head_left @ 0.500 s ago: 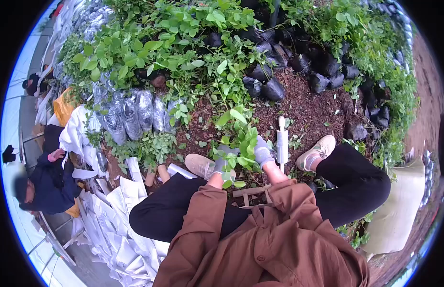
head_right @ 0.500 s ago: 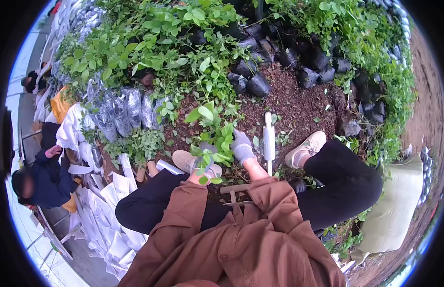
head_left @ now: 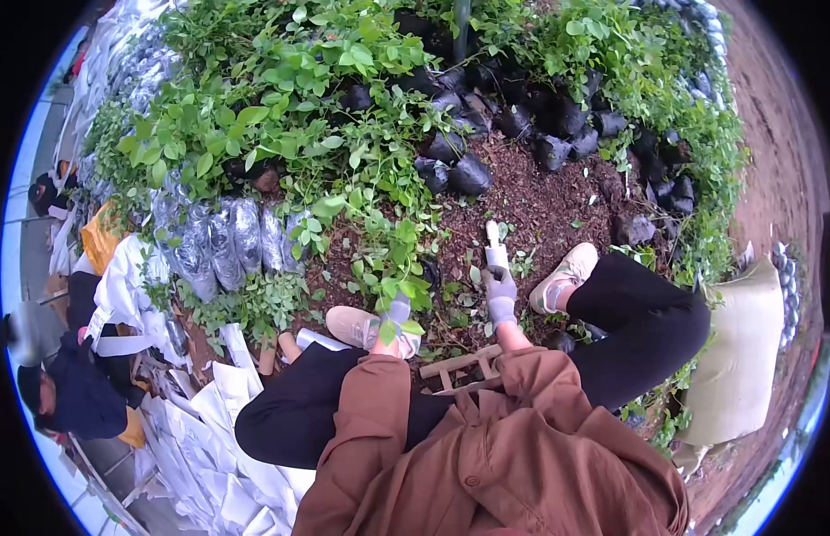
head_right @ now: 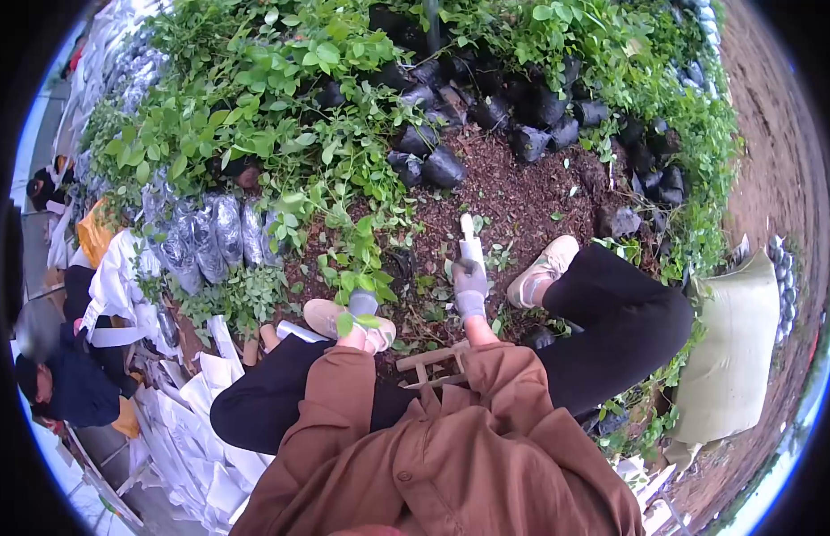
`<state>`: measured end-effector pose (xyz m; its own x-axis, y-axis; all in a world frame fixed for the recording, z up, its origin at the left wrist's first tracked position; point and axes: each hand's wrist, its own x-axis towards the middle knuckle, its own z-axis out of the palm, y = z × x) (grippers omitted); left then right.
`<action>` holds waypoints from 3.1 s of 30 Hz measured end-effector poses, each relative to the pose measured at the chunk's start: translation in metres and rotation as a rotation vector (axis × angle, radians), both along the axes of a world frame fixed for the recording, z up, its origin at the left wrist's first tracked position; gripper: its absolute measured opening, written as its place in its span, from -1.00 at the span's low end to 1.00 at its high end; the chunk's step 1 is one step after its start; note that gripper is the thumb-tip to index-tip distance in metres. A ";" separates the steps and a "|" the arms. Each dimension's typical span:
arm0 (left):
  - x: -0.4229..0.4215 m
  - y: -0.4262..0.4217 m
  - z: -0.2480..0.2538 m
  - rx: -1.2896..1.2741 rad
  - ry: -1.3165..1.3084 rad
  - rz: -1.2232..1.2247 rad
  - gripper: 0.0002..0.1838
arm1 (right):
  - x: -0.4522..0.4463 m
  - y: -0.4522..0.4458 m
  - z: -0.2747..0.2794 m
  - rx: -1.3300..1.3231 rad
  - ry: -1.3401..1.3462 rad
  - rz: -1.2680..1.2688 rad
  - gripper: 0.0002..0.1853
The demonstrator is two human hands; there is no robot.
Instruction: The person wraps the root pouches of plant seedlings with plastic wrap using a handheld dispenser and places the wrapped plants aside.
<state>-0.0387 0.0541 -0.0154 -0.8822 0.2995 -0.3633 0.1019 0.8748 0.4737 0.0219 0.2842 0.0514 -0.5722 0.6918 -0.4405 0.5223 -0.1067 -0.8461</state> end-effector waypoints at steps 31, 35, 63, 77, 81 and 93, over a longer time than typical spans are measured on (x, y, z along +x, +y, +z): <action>0.006 0.017 0.096 1.301 -0.616 0.734 -0.54 | 0.051 -0.074 0.078 0.324 -0.247 0.542 -0.63; 0.006 0.038 0.115 1.334 -0.291 0.622 -0.35 | 0.051 -0.074 0.065 0.453 -0.211 0.585 -0.56; -0.024 0.027 0.065 0.323 0.098 0.490 -0.43 | 0.027 -0.062 0.061 0.408 -0.259 0.638 -0.67; -0.058 -0.025 0.042 0.754 -0.966 0.798 -0.53 | 0.021 -0.051 0.046 0.244 -0.309 0.645 -0.67; -0.046 -0.015 0.012 0.924 -0.850 0.619 -0.57 | 0.021 -0.046 0.040 0.245 -0.292 0.642 -0.68; -0.051 0.013 0.078 1.343 -0.873 0.876 -0.61 | -0.017 0.010 0.105 0.399 -0.345 0.499 -0.38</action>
<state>-0.0895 0.0675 0.0624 -0.6388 0.3518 -0.6842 -0.7578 -0.4409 0.4809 0.0048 0.2941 0.1564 -0.7356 0.5302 -0.4216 0.6725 0.4967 -0.5487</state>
